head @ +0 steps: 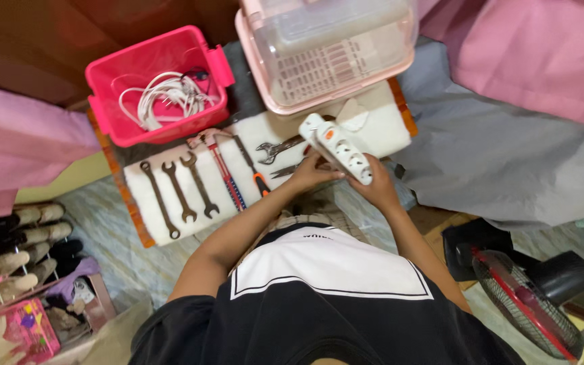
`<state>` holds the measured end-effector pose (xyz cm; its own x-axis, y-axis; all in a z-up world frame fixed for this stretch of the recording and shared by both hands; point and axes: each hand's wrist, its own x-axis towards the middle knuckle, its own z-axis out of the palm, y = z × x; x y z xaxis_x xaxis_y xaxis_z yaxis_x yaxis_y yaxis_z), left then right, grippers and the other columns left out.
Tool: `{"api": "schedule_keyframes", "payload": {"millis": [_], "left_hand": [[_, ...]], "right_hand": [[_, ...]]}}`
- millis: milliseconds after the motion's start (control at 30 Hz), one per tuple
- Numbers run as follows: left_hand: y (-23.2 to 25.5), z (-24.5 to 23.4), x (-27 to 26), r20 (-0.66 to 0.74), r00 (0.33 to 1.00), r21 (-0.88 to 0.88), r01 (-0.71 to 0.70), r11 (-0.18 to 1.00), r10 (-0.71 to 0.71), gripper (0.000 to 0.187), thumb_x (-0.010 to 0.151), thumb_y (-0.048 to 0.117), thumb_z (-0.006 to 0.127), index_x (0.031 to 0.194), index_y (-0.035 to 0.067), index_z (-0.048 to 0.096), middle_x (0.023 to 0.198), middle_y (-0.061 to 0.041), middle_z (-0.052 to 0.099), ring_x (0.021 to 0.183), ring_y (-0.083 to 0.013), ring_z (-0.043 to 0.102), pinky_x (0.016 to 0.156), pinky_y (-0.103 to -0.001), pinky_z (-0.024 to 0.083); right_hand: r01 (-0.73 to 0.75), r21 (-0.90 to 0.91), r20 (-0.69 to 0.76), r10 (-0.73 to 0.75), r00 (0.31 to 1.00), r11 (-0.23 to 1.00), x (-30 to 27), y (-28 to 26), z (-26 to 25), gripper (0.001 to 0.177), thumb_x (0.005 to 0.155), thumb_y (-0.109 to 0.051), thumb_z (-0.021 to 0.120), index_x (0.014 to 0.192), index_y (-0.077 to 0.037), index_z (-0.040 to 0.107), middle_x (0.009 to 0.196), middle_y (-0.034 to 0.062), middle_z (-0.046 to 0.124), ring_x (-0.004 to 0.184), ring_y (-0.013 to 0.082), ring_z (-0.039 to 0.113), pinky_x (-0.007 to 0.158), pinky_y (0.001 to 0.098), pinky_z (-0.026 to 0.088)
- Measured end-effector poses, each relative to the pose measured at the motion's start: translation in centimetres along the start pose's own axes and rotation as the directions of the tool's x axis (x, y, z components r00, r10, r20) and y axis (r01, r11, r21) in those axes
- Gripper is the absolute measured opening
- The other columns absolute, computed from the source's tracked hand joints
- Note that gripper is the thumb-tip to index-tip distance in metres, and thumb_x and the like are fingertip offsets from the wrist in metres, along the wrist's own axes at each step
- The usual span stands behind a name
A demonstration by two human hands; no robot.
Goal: The person removes a power strip, earphones, and multiple cables from a pink storage bin, places them on a small table with tools, then returns them to the bin and closes the lid. The person also briefly handles a pink cable organizer and a white cable before closing the bin.
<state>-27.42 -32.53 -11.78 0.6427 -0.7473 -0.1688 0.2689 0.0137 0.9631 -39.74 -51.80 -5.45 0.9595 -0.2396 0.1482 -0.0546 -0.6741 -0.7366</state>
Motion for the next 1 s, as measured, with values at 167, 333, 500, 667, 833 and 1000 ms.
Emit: {"api": "schedule_keyframes", "payload": {"millis": [167, 333, 500, 667, 833, 1000], "left_hand": [[-1.1, -0.1, 6.4, -0.045, 0.995, 0.505, 0.1, 0.858, -0.089, 0.064, 0.082, 0.032, 0.086, 0.133, 0.003, 0.061, 0.128, -0.018, 0.069, 0.107, -0.0282, 0.07, 0.095, -0.039, 0.057], [-0.3, 0.4, 10.8, -0.016, 0.964, 0.806, -0.143, 0.574, 0.264, 0.048, 0.087, 0.018, 0.077, 0.132, 0.009, 0.062, 0.135, -0.021, 0.058, 0.12, -0.0415, 0.058, 0.103, -0.047, 0.049], [0.5, 1.0, 13.2, 0.025, 0.972, 0.906, -0.121, 0.405, 0.235, 0.056, 0.078, 0.008, 0.069, 0.133, 0.012, 0.061, 0.139, -0.021, 0.052, 0.117, -0.0421, 0.053, 0.095, -0.051, 0.045], [0.1, 0.6, 14.5, -0.01, 0.996, 0.943, -0.02, 0.333, 0.088, 0.034, 0.095, 0.007, 0.054, 0.124, 0.016, 0.067, 0.128, -0.013, 0.06, 0.125, -0.0345, 0.054, 0.103, -0.05, 0.046], [1.3, -0.4, 13.6, -0.013, 0.984, 0.911, -0.062, 0.408, 0.18, 0.025, 0.095, 0.007, 0.056, 0.115, 0.013, 0.069, 0.121, -0.012, 0.063, 0.12, -0.0366, 0.056, 0.1, -0.047, 0.048], [3.8, -1.5, 9.1, 0.03, 0.956, 0.86, -0.173, 0.48, 0.291, 0.022, 0.093, 0.007, 0.062, 0.113, 0.01, 0.069, 0.112, -0.013, 0.064, 0.111, -0.0359, 0.06, 0.095, -0.046, 0.051]], "right_hand": [[-0.275, -0.014, -0.074, 0.273, 0.959, 0.961, -0.7, 4.1, -2.6, 0.065, 0.081, -0.03, 0.085, 0.133, -0.002, 0.058, 0.121, 0.0225, 0.067, 0.111, 0.037, 0.066, 0.093, 0.0455, 0.053], [-0.33, -0.035, -0.191, 0.318, 0.929, 0.943, -0.3, 7.6, -3.2, 0.064, 0.082, -0.029, 0.085, 0.132, -0.001, 0.058, 0.121, 0.0239, 0.067, 0.112, 0.0386, 0.066, 0.094, 0.0462, 0.052], [-0.396, 0.001, -0.215, 0.387, 0.897, 0.918, 0.5, 9.8, -3.0, 0.061, 0.082, -0.028, 0.084, 0.13, -0.001, 0.058, 0.122, 0.0232, 0.068, 0.112, 0.0375, 0.067, 0.094, 0.0451, 0.053], [-0.361, -0.042, -0.226, 0.343, 0.912, 0.932, 2.0, 11.9, -2.4, 0.065, 0.079, -0.027, 0.086, 0.132, 0.0, 0.057, 0.121, 0.024, 0.067, 0.112, 0.04, 0.065, 0.095, 0.0463, 0.053], [-0.304, -0.07, -0.215, 0.283, 0.935, 0.95, 3.1, 13.7, -1.8, 0.068, 0.078, -0.027, 0.088, 0.132, 0.001, 0.057, 0.128, 0.025, 0.061, 0.116, 0.0419, 0.062, 0.097, 0.0471, 0.051], [-0.325, -0.117, -0.189, 0.301, 0.935, 0.938, 3.8, 13.7, -2.0, 0.074, 0.077, -0.031, 0.089, 0.137, -0.001, 0.056, 0.132, 0.0244, 0.059, 0.12, 0.0421, 0.06, 0.1, 0.0481, 0.05]]}}
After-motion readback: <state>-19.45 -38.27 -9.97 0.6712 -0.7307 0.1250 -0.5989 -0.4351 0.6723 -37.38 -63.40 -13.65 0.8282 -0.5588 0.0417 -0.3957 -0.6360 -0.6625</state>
